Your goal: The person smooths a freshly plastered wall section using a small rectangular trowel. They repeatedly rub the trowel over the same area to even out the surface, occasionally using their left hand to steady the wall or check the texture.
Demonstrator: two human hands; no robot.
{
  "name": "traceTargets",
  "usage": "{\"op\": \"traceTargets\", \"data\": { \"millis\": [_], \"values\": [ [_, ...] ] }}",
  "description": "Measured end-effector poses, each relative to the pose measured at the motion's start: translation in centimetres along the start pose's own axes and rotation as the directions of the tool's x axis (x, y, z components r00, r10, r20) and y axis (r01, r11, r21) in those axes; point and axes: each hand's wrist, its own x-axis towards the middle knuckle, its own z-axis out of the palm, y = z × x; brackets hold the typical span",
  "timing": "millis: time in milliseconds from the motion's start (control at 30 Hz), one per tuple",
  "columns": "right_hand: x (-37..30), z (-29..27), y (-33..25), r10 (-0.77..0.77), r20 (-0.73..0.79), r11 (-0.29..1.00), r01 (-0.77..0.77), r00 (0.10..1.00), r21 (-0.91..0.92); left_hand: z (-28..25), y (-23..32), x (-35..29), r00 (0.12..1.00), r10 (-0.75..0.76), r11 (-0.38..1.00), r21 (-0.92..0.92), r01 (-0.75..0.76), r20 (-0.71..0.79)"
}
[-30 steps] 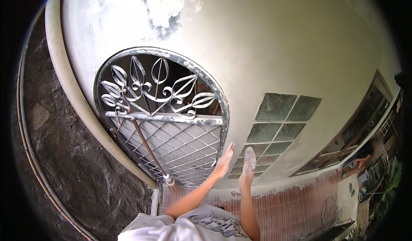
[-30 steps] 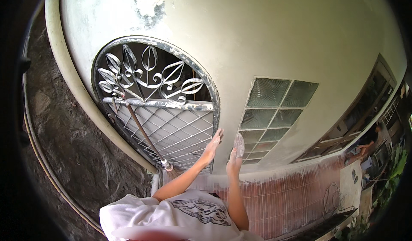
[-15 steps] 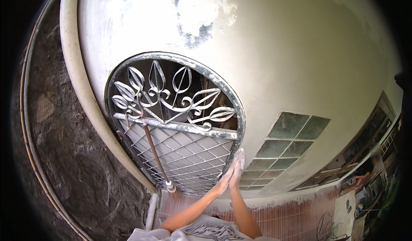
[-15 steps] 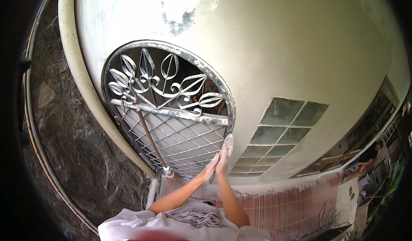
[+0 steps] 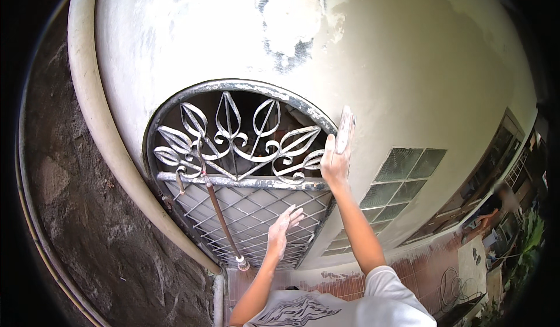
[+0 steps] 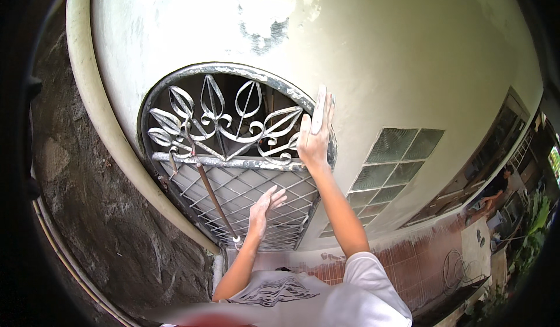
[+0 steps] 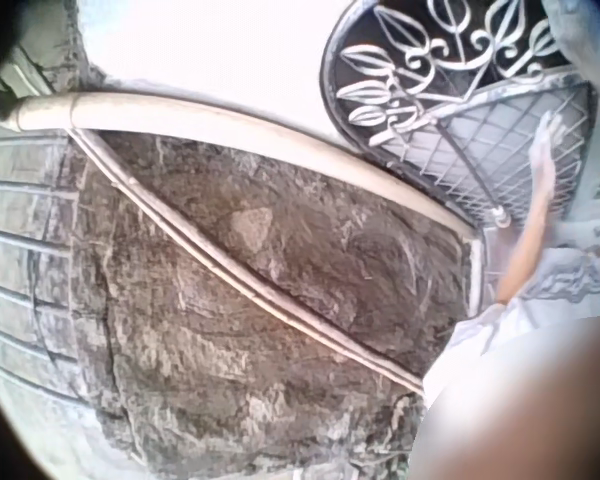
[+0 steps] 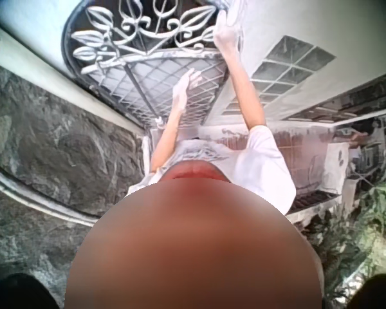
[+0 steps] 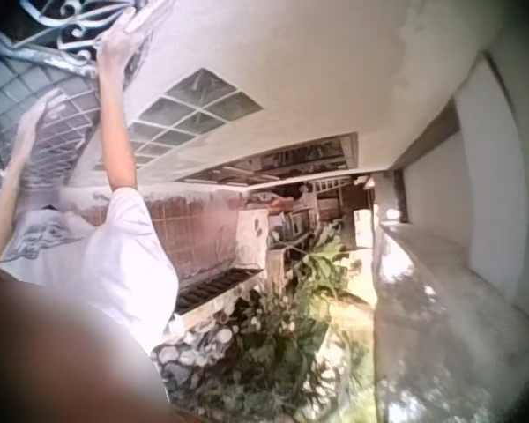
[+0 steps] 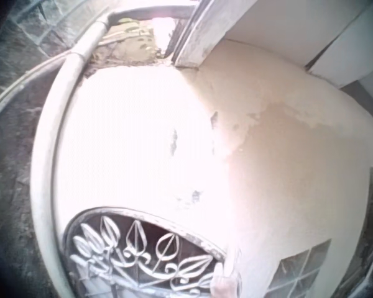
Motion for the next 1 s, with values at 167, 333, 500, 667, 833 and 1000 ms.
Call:
{"op": "traceTargets", "data": {
  "millis": [167, 333, 500, 667, 833, 1000],
  "values": [
    [7.6, 2.5, -2.1, -0.168, 0.001, 0.966, 0.165, 0.986, -0.198, -3.5, 1.6, -0.9, 0.996, 0.056, 0.997, 0.061, -0.052, -0.063],
    [12.2, 5.1, -2.1, -0.319, 0.071, 0.866, 0.321, 0.945, -0.383, -7.2, 2.5, -2.2, 0.982, 0.071, 0.994, 0.092, -0.056, -0.173],
    [15.2, 6.9, -2.3, -0.409, 0.201, 0.756, 0.454, 0.89, -0.472, -9.6, 3.2, -1.9, 0.961, 0.107, 0.992, 0.09, -0.087, -0.256],
    [18.4, 8.3, -2.5, -0.323, -0.072, 0.833, 0.247, 0.944, -0.495, -10.2, 3.1, -1.8, 0.957, 0.109, 0.992, 0.086, -0.089, -0.268],
    [19.8, 8.8, -3.2, -0.457, 0.267, 0.692, 0.528, 0.848, -0.493, -10.2, 2.8, -2.1, 0.965, 0.073, 0.995, 0.089, -0.052, -0.254],
    [23.4, 9.1, -3.9, -0.37, -0.087, 0.799, 0.269, 0.925, -0.539, -10.2, 2.8, -2.1, 0.965, 0.088, 0.995, 0.076, -0.071, -0.249]
  ]
}}
